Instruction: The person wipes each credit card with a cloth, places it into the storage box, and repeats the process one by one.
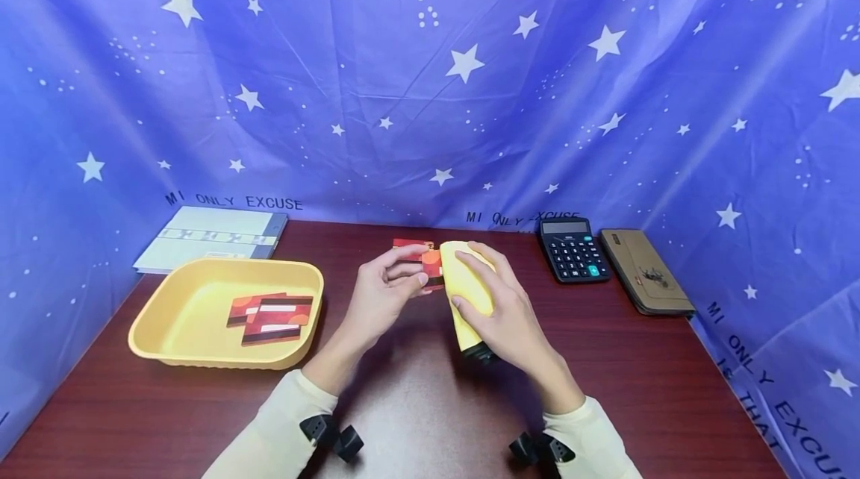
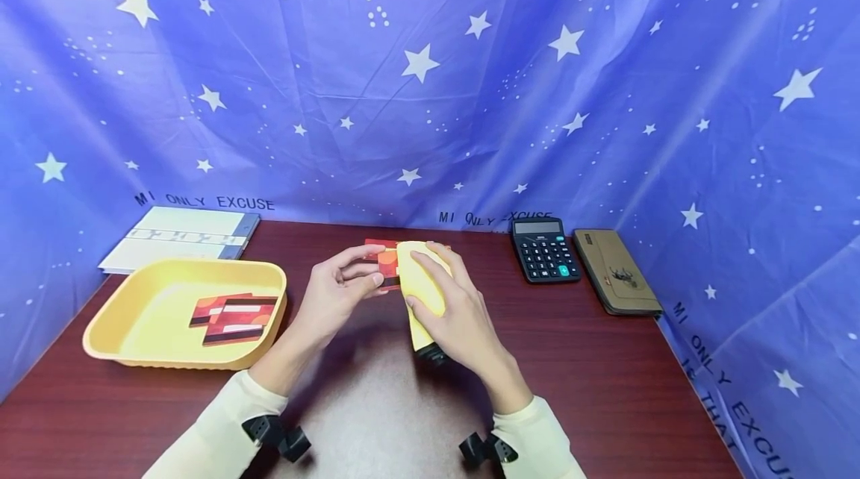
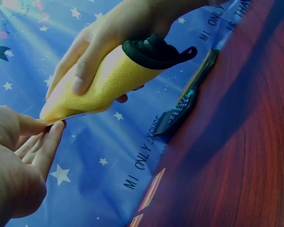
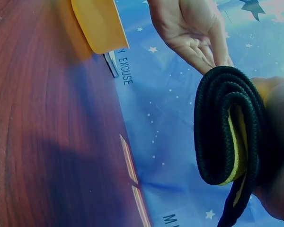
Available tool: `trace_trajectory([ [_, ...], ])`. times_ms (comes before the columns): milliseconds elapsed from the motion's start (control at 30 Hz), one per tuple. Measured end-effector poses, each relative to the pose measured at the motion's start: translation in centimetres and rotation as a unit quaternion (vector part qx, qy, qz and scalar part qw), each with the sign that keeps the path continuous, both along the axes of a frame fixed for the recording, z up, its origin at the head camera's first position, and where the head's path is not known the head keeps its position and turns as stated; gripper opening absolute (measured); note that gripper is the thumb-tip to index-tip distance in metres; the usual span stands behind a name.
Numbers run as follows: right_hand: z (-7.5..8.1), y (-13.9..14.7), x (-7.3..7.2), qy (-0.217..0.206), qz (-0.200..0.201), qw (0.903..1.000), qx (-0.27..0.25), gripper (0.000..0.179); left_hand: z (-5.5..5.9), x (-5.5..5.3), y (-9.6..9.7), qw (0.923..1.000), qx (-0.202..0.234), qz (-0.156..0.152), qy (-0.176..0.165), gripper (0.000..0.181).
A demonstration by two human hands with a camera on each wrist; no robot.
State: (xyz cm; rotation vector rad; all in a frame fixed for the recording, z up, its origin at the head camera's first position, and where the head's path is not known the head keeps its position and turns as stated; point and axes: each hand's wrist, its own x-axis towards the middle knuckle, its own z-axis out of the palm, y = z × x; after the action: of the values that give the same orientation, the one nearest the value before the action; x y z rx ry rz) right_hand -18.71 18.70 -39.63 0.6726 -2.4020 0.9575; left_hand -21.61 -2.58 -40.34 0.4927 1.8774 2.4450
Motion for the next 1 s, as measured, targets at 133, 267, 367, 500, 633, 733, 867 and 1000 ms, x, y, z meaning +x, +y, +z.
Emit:
trace_trajectory([
  [133,0.1,0.5,-0.2,0.000,-0.005,1.0000,-0.005,0.065,0.1,-0.1,-0.2,0.9998,-0.015,0.007,0.012,0.045],
  [267,0.3,0.9,-0.4,-0.003,-0.010,0.9998,-0.016,0.065,0.5,-0.1,-0.3,0.9995,-0.021,0.014,0.017,0.044],
  [367,0.4,1.3,-0.5,-0.006,-0.017,0.9995,-0.027,0.067,0.7,-0.1,-0.4,0.9995,-0.024,0.012,0.017,0.043],
  [500,0.5,1.7,-0.7,-0.008,-0.024,0.9992,-0.032,0.068,1.0,0.1,-0.8,0.9993,-0.032,0.009,0.015,0.043],
  [633,0.6,2.2,-0.9,-0.011,-0.032,0.9987,-0.038,0.067,1.3,0.2,-1.3,0.9991,-0.038,0.014,0.015,0.044],
  [733,0.6,2.4,-1.0,-0.019,-0.041,0.9981,-0.041,0.066,1.5,0.2,-1.8,0.9988,-0.041,0.023,0.013,0.045],
  [867,0.5,2.7,-1.0,-0.032,-0.046,0.9978,-0.037,0.065,1.7,0.5,-3.1,0.9987,-0.040,0.032,0.004,0.045],
  [1000,0.4,2.8,-1.0,-0.030,-0.044,0.9980,-0.034,0.064,2.0,0.7,-5.1,0.9975,-0.055,0.043,0.003,0.046],
])
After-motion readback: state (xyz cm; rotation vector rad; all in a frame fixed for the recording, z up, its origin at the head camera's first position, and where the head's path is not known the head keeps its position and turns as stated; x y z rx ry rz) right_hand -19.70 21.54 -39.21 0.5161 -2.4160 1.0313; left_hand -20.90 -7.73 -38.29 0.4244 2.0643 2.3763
